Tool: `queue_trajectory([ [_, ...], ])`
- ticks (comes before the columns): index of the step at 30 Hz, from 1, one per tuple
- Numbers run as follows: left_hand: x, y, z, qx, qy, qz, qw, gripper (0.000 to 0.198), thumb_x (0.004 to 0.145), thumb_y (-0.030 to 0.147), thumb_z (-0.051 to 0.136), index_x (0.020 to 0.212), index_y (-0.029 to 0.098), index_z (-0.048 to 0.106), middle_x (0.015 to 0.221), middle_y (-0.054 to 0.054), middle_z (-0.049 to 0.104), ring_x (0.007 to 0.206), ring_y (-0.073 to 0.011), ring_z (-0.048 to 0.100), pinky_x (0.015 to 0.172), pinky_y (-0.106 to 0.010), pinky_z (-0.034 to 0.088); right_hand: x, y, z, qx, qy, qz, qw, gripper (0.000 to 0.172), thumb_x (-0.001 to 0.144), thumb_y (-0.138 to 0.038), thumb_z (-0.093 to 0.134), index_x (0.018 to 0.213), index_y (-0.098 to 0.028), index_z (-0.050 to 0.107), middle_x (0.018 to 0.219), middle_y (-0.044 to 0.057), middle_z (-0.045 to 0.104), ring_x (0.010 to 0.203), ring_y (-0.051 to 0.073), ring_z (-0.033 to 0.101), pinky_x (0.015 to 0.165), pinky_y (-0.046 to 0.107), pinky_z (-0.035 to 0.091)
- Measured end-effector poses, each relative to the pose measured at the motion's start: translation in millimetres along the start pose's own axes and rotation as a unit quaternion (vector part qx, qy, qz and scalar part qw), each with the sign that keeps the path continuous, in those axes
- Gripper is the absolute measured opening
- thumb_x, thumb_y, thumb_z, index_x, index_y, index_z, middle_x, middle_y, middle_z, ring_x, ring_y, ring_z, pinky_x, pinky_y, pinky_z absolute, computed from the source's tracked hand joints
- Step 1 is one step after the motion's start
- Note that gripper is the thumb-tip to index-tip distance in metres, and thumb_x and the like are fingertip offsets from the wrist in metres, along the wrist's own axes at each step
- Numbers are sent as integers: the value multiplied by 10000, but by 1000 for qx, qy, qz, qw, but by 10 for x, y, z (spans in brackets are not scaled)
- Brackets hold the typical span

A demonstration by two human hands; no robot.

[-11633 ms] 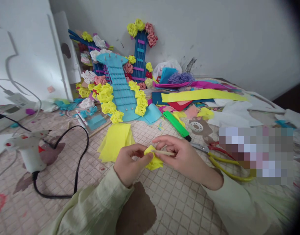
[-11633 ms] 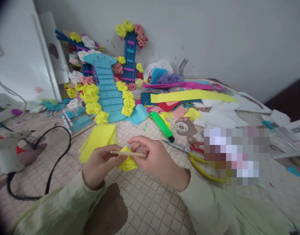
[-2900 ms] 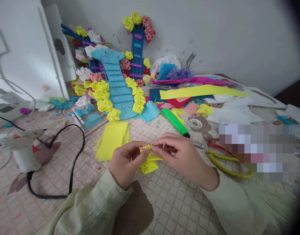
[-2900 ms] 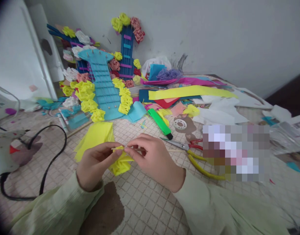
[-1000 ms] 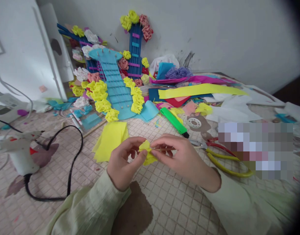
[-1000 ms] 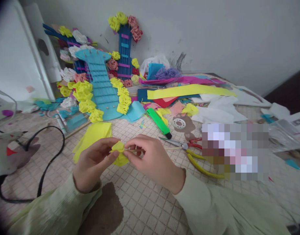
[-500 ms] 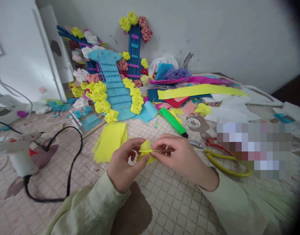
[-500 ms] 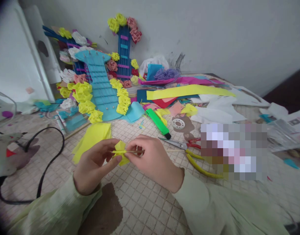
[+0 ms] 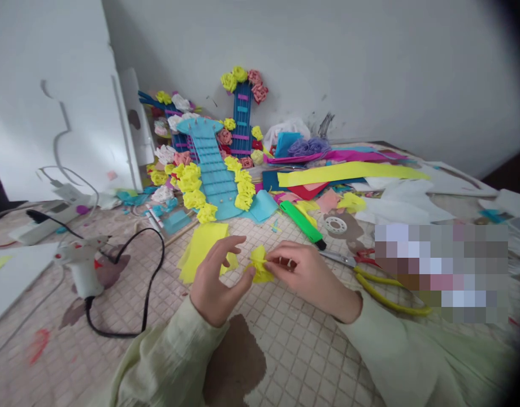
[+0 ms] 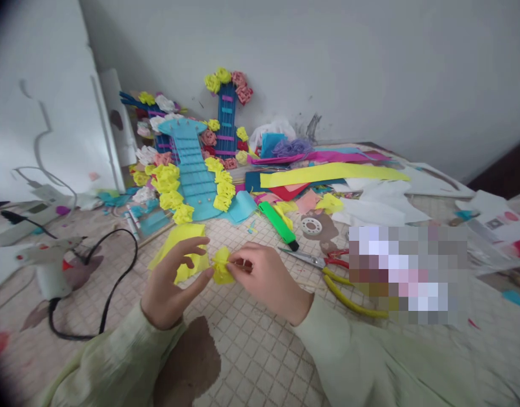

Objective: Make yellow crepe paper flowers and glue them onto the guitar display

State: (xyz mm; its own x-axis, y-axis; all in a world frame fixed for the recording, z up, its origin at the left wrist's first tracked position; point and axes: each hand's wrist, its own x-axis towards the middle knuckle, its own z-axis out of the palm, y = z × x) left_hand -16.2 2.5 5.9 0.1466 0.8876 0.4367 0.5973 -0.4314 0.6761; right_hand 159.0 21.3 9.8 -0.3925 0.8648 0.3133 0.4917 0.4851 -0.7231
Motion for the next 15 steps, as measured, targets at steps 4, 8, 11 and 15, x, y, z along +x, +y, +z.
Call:
queue_trajectory([
  [4,-57,69,-79,30,22,16,999,345,730,202,567,1065,193,484,1043,-96,564,870,-186,552,662,-296,450,-10,-25,-10,11,-1,-13,1000,137,795,-185,526,760,-169,657,745,20,638,678,120,561,586,241,429],
  [8,-229,110,-278,65,88,1,994,270,739,215,553,1006,189,518,871,-53,584,777,-169,545,648,-276,436,-23,-47,-12,33,-11,-9,999,151,803,-180,510,767,-169,656,778,31,636,709,133,570,596,249,442],
  [11,-480,2,-501,122,191,-48,973,108,771,226,513,673,185,533,532,30,443,488,-103,424,496,-231,343,-29,-34,4,39,-18,2,999,146,798,-180,508,760,-163,648,763,35,626,672,133,565,552,243,435],
  [15,-750,-335,-867,221,301,-159,914,282,827,245,410,554,185,445,454,46,362,421,-95,345,471,-231,290,-30,6,23,43,-17,-6,999,154,799,-193,494,740,-172,634,741,31,618,639,136,557,548,253,443],
])
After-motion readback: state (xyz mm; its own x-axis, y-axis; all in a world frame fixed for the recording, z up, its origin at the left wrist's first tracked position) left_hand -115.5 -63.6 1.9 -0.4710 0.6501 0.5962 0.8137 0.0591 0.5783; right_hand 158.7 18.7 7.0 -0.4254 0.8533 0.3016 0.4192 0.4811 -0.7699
